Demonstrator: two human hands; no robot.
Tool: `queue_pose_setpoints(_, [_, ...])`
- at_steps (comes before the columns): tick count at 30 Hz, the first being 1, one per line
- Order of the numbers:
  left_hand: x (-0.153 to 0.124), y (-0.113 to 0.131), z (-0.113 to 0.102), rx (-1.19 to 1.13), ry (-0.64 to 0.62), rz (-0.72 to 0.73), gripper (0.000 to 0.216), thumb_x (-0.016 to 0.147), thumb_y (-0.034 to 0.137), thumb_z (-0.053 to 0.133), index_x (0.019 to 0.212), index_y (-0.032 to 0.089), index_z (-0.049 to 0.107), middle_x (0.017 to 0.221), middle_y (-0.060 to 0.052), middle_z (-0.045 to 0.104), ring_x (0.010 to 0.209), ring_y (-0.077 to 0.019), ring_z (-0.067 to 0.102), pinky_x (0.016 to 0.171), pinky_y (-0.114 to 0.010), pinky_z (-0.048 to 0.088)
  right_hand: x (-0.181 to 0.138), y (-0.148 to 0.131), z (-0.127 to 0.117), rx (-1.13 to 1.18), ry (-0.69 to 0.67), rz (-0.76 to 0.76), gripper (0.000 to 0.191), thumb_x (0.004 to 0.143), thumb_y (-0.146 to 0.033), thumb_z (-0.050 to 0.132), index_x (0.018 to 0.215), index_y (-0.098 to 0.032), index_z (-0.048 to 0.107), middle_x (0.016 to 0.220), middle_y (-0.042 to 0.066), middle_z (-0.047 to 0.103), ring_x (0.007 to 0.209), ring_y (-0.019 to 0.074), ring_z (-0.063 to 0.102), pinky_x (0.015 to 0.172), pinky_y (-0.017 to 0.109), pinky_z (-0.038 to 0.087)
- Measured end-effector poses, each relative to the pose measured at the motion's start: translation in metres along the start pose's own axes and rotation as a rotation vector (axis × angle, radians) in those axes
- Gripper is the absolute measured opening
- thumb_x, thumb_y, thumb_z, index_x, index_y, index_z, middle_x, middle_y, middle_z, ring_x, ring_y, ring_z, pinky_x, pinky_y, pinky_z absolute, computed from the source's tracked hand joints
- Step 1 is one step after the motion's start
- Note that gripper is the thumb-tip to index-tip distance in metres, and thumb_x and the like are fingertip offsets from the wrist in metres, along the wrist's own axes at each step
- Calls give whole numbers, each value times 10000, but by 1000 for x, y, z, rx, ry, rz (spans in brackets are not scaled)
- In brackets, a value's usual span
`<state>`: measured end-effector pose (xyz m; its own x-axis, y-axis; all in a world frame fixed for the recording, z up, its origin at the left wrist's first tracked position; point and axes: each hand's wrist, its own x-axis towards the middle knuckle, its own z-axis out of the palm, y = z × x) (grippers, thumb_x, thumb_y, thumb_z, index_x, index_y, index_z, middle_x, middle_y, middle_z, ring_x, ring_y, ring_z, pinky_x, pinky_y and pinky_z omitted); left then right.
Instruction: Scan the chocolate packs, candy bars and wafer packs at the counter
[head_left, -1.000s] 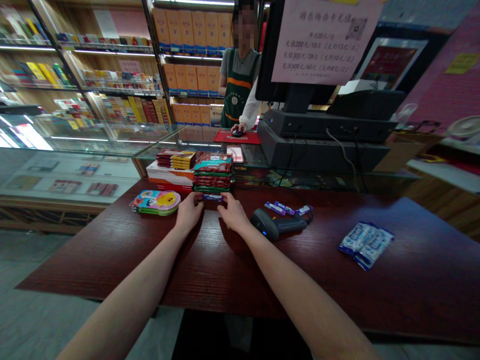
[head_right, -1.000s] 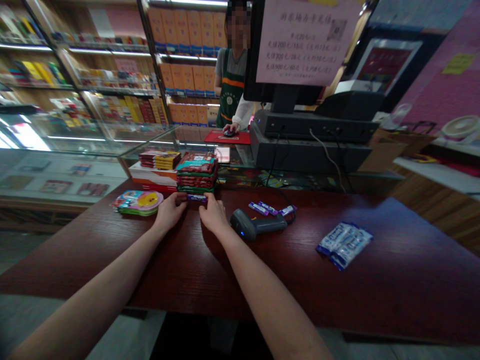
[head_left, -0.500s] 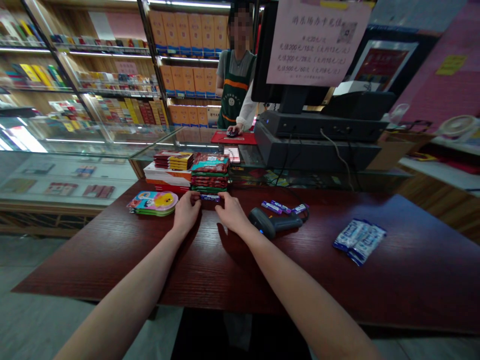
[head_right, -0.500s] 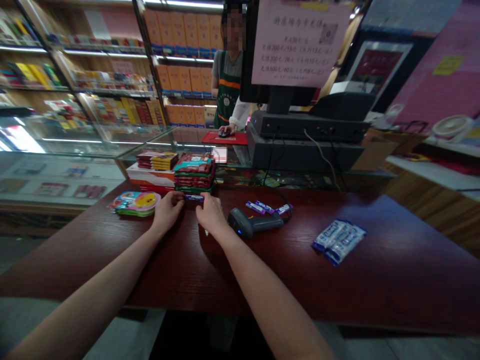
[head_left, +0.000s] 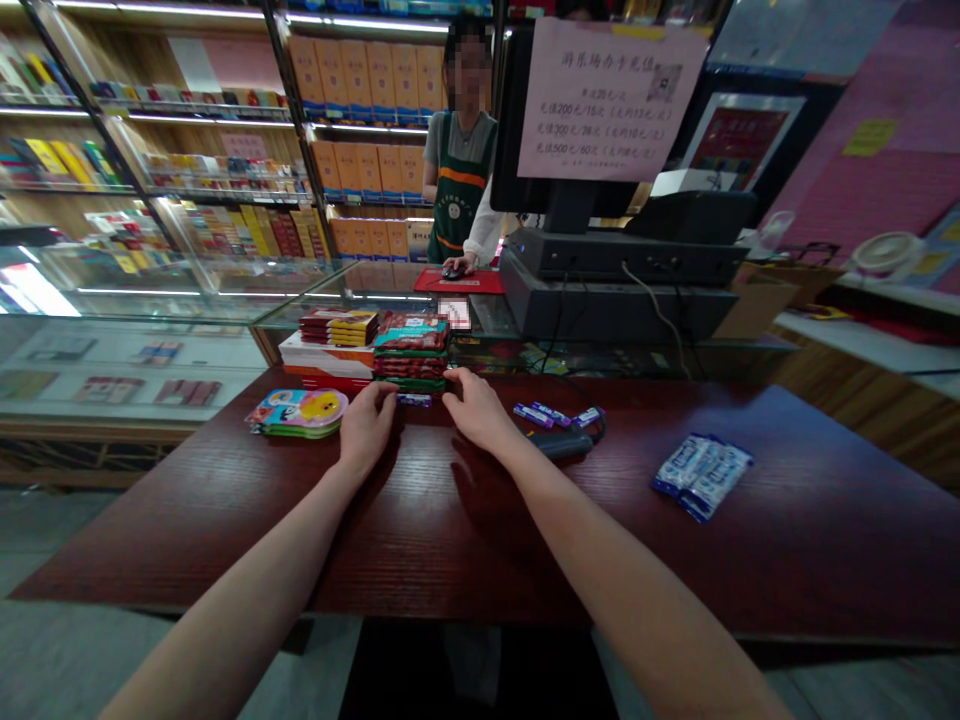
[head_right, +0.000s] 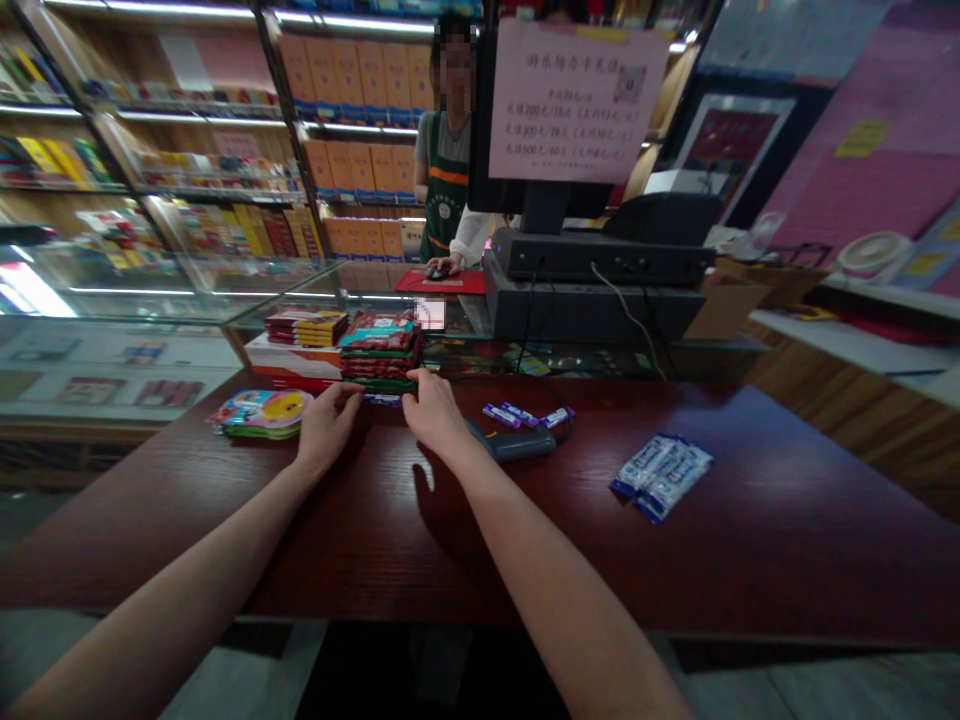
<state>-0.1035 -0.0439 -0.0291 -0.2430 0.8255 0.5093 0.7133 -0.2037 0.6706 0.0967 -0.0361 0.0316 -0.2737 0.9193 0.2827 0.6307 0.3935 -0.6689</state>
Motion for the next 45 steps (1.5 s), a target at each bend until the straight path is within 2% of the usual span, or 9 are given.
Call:
queue_pose_setpoints(9, [4, 19, 5, -14, -68, 119, 217, 919, 323, 521, 1031, 220, 675, 1003, -36, 743, 919, -204, 692, 872, -322, 521, -10, 27, -41, -40, 54, 32, 373, 906, -103, 518, 1257, -162, 630, 1289, 88, 678, 1222, 215, 589, 1108, 382, 403])
queue_pose_setpoints(17, [10, 42, 26, -75, -174, 181, 224, 936, 339, 518, 1059, 231, 671, 1053, -31, 743, 900, -186, 695, 884, -316, 536, -22, 63, -68, -27, 106, 138, 370, 900, -125, 535, 1241, -210, 649, 1224, 61, 708, 1135, 209, 645, 1057, 384, 458])
queue_pose_setpoints(21, [12, 55, 37, -107, -229, 210, 252, 941, 348, 511, 1093, 228, 671, 1065, -37, 741, 909, -183, 695, 902, -323, 542, -25, 89, -77, -10, 150, 126, 359, 886, -102, 535, 1210, -198, 656, 1265, 75, 700, 1187, 210, 638, 1078, 391, 456])
queue_pose_setpoints(26, [15, 69, 53, -142, -304, 234, 273, 928, 308, 521, 1143, 229, 670, 1066, -35, 740, 928, -181, 693, 927, -329, 543, -29, 116, -88, -2, 178, 162, 347, 883, -113, 542, 1191, -215, 664, 1220, 71, 722, 1165, 201, 663, 1060, 395, 480])
queue_pose_setpoints(33, [20, 76, 80, -172, -392, 302, 301, 928, 277, 518, 1184, 221, 666, 1107, -50, 723, 952, -182, 685, 914, -331, 540, -33, 144, -99, 9, 211, 175, 344, 879, -97, 533, 1179, -189, 674, 1207, 88, 729, 1144, 192, 676, 1048, 375, 491])
queue_pose_setpoints(39, [25, 80, 103, -156, -495, 381, 333, 942, 277, 513, 1243, 239, 649, 1117, -54, 704, 1030, -202, 662, 960, -364, 524, -39, 162, -103, -19, 213, 187, 342, 879, -88, 531, 1154, -214, 691, 1182, 56, 741, 1126, 177, 684, 1038, 360, 496])
queue_pose_setpoints(45, [32, 81, 124, -132, -595, 477, 337, 935, 260, 566, 1257, 266, 667, 1197, -60, 686, 1083, -210, 653, 1000, -374, 513, -45, 164, -106, -126, 152, 206, 290, 870, -126, 597, 1110, -235, 719, 1128, 35, 757, 1080, 203, 683, 1008, 374, 493])
